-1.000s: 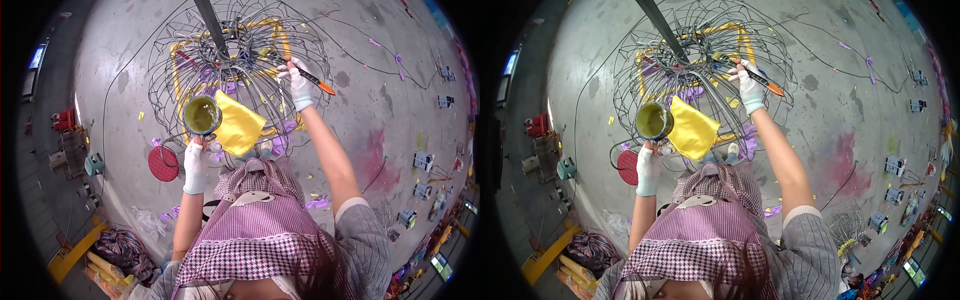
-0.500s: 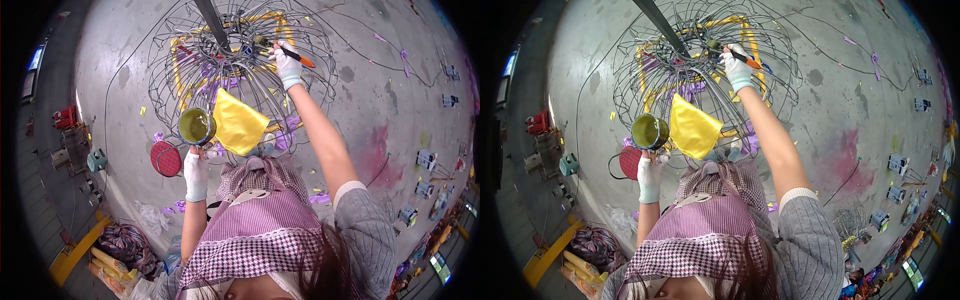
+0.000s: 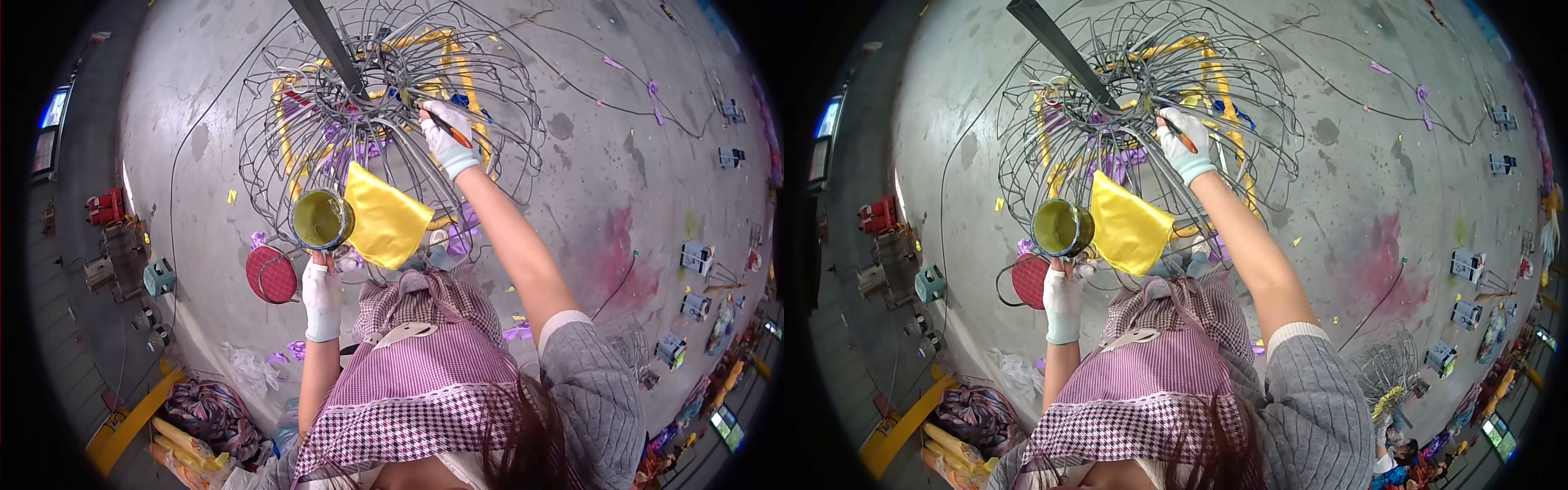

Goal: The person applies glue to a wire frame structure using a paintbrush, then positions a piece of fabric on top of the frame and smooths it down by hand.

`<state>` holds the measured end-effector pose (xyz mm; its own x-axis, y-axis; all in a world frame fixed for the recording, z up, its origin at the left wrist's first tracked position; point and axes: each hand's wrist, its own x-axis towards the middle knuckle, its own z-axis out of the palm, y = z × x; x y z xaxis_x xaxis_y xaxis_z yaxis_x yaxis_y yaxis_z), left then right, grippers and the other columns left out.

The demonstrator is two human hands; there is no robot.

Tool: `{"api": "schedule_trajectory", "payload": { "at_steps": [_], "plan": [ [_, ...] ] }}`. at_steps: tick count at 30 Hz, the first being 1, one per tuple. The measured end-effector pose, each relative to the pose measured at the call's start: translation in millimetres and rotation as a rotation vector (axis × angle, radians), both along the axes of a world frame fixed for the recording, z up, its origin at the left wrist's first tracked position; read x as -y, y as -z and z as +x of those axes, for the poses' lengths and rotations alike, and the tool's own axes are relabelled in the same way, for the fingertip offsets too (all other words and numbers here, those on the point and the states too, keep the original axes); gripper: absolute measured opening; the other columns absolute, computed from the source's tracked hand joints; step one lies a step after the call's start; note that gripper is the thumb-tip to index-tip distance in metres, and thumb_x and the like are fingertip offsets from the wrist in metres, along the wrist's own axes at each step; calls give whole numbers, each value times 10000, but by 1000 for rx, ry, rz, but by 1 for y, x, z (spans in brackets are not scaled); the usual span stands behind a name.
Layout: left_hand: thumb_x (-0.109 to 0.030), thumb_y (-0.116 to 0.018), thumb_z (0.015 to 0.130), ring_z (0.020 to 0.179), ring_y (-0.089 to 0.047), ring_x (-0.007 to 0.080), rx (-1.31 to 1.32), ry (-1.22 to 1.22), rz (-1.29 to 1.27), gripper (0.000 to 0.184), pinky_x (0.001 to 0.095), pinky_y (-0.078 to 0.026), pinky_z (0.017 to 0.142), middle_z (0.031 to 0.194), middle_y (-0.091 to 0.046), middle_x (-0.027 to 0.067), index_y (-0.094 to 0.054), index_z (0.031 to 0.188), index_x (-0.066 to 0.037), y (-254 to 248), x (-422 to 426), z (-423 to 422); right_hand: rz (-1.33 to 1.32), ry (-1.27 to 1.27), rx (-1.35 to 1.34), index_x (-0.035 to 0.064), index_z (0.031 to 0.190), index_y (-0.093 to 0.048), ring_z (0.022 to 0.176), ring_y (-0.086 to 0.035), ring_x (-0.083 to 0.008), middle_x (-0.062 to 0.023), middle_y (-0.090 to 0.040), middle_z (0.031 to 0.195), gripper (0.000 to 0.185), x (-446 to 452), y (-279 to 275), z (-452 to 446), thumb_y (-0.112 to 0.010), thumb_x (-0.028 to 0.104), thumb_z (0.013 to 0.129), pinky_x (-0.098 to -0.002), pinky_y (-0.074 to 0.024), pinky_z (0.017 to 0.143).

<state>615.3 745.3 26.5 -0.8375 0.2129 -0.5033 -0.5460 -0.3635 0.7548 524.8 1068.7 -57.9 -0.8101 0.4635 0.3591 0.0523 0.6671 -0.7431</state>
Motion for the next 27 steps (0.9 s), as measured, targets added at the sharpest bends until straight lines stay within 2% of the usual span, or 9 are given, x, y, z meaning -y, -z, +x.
{"api": "schedule_trajectory", "payload": {
  "at_steps": [6, 11, 15, 16, 20, 25, 27],
  "plan": [
    [-295, -522, 938, 655, -462, 115, 4, -32, -26, 242, 331, -504, 737, 720, -409, -17, -526, 994, -60, 3, 3, -2, -198, -96, -93, 21, 914, -652, 677, -632, -200, -36, -688, 806, 173, -2, 18, 0, -561, 63, 773, -274, -493, 618],
    [-300, -518, 939, 648, -447, 110, 11, -57, -65, 239, 316, -493, 709, 720, -403, -19, -526, 982, -65, 5, 2, -1, -292, -160, -83, 8, 939, -648, 753, -647, -190, -47, -686, 836, 203, -3, 16, 2, -557, 16, 757, -280, -502, 668],
    [-306, -514, 941, 654, -449, 108, -11, -26, -37, 242, 312, -491, 707, 724, -404, -16, -526, 970, -67, -1, 2, 2, -670, -124, -45, -20, 985, -595, 626, -641, -183, -117, -678, 823, 173, -2, 4, 6, -546, 95, 866, -239, -499, 561],
    [-306, -514, 941, 654, -449, 108, -5, -30, -41, 242, 312, -491, 707, 724, -404, -16, -526, 970, -67, -1, 3, 3, -674, -126, -39, -20, 985, -595, 626, -641, -183, -117, -678, 823, 173, 0, 2, 7, -546, 95, 866, -239, -499, 561],
    [-302, -506, 945, 655, -446, 107, -1, -11, -56, 235, 307, -488, 701, 721, -402, -16, -522, 959, -69, 2, 3, 1, -1009, 9, -25, -23, 961, -554, 563, -644, -185, -148, -660, 773, 150, 6, -11, 4, -517, 109, 902, -215, -501, 519],
    [-292, -497, 949, 650, -446, 106, 2, -11, -72, 221, 305, -484, 700, 713, -401, -14, -517, 949, -72, 2, 6, 5, -1180, 25, -158, -12, 898, -550, 554, -631, -183, -143, -640, 739, 71, 14, -29, -3, -508, 40, 873, -221, -520, 482],
    [-287, -493, 951, 647, -446, 106, -5, -1, -67, 214, 303, -483, 700, 709, -401, -13, -514, 944, -73, 2, 3, 4, -1130, 41, -124, -9, 888, -548, 552, -629, -182, -138, -639, 730, 65, 12, -29, -2, -509, 41, 875, -222, -520, 483]
  ]
}}
